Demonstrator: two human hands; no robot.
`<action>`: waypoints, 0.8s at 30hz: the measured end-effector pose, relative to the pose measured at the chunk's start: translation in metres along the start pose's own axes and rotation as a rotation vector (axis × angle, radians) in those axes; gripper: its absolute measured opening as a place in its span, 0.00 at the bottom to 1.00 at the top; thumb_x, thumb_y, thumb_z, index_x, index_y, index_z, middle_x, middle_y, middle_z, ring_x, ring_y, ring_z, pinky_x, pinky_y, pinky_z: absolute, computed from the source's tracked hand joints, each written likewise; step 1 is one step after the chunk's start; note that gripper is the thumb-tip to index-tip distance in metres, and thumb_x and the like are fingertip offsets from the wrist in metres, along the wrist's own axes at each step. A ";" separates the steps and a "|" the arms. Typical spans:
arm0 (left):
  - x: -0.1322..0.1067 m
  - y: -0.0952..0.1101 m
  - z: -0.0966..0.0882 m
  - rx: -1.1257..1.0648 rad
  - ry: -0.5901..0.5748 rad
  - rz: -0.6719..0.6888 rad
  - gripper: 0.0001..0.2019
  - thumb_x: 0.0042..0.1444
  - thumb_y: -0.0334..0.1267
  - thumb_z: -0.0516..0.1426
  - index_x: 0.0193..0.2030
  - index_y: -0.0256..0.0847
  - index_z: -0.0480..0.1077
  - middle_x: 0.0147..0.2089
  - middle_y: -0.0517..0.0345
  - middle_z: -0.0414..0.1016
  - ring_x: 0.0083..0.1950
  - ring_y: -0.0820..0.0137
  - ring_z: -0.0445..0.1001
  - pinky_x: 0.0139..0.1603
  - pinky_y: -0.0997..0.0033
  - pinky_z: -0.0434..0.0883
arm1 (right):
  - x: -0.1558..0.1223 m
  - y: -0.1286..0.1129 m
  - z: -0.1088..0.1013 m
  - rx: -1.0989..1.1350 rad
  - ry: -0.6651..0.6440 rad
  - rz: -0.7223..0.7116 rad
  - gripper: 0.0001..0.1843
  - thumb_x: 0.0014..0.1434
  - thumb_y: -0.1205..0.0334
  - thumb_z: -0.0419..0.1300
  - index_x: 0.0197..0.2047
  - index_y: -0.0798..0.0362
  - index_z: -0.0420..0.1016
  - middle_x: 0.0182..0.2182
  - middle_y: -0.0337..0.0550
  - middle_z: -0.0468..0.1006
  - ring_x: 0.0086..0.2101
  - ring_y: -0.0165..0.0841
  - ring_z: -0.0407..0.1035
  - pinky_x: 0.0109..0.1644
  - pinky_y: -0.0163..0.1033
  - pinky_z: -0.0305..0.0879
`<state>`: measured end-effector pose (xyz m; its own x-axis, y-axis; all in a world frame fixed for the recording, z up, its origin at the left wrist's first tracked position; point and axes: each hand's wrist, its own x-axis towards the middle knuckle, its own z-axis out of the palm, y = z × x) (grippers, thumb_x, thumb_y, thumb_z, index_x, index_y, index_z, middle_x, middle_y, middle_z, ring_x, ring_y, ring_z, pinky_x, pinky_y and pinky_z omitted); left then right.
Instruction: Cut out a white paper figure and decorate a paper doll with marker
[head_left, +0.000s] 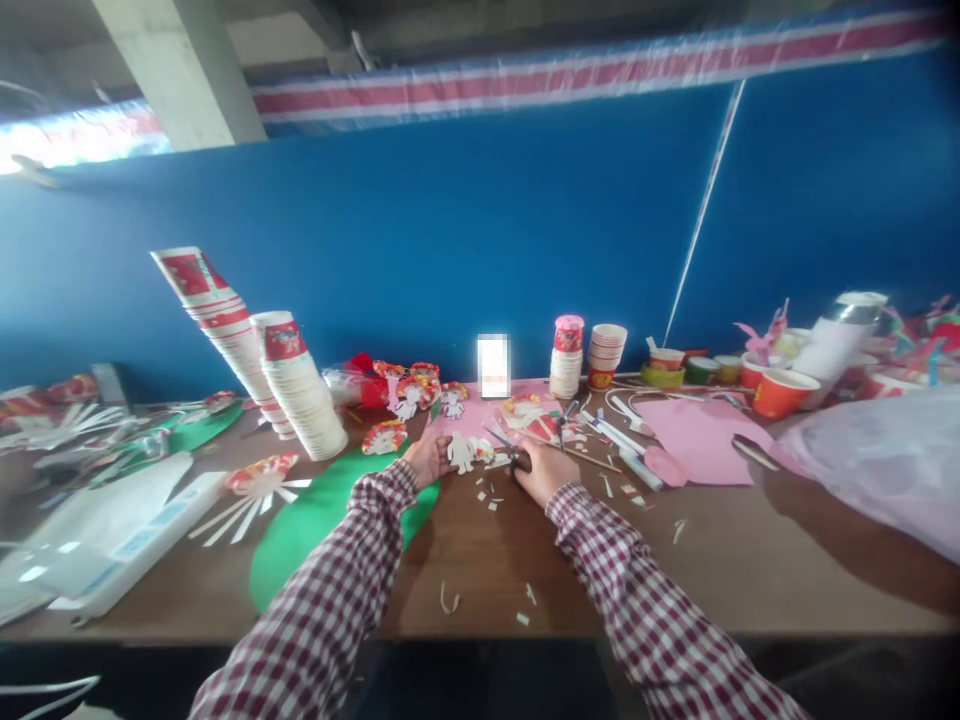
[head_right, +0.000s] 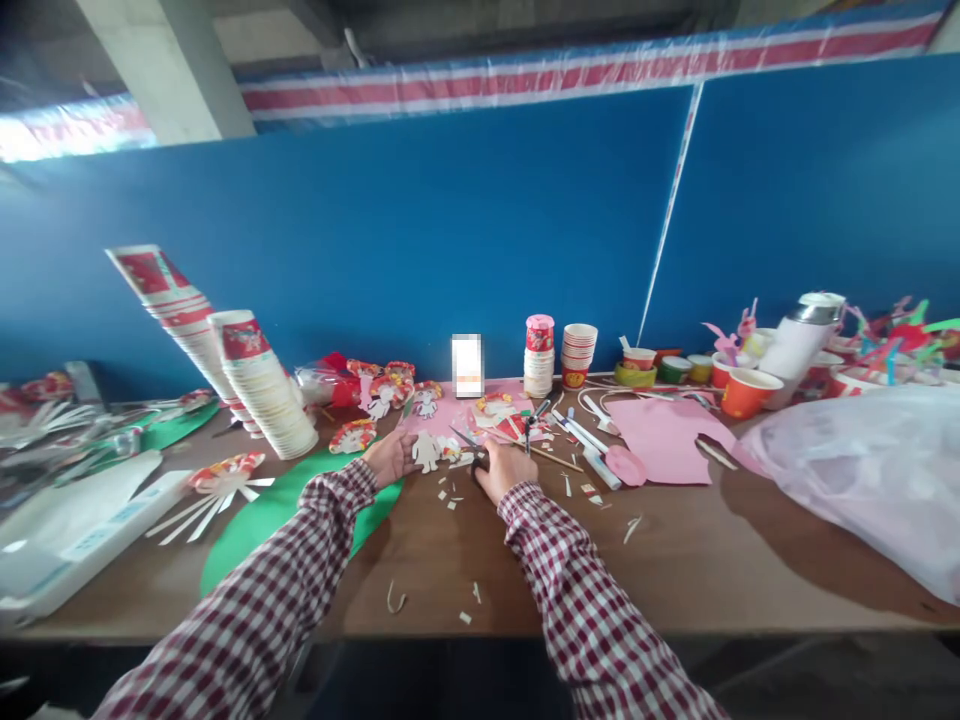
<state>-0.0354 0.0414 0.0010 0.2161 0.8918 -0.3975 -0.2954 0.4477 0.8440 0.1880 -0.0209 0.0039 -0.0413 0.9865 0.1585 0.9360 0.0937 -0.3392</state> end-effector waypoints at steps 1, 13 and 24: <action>-0.001 0.000 0.000 0.001 0.004 0.007 0.11 0.57 0.43 0.50 0.37 0.35 0.65 0.31 0.51 0.75 0.30 0.68 0.75 0.32 0.68 0.72 | -0.001 0.001 -0.001 0.010 0.005 -0.003 0.18 0.54 0.50 0.58 0.47 0.44 0.68 0.37 0.41 0.77 0.39 0.36 0.71 0.33 0.35 0.58; -0.003 -0.010 -0.009 0.046 -0.064 0.126 0.14 0.45 0.16 0.53 0.38 0.31 0.67 0.37 0.48 0.75 0.37 0.68 0.76 0.39 0.71 0.73 | 0.004 0.009 0.000 0.086 0.017 0.000 0.19 0.53 0.50 0.59 0.48 0.44 0.69 0.38 0.40 0.76 0.38 0.34 0.70 0.32 0.33 0.59; -0.001 -0.012 -0.008 0.067 -0.080 0.144 0.15 0.44 0.15 0.53 0.38 0.33 0.67 0.38 0.49 0.74 0.39 0.68 0.75 0.40 0.71 0.73 | 0.004 0.009 0.004 0.100 0.038 0.007 0.21 0.52 0.50 0.60 0.49 0.43 0.69 0.39 0.40 0.76 0.38 0.35 0.70 0.30 0.33 0.57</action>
<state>-0.0402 0.0355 -0.0113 0.2504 0.9372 -0.2430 -0.2663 0.3080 0.9134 0.1952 -0.0155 -0.0024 -0.0197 0.9816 0.1900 0.8965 0.1015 -0.4313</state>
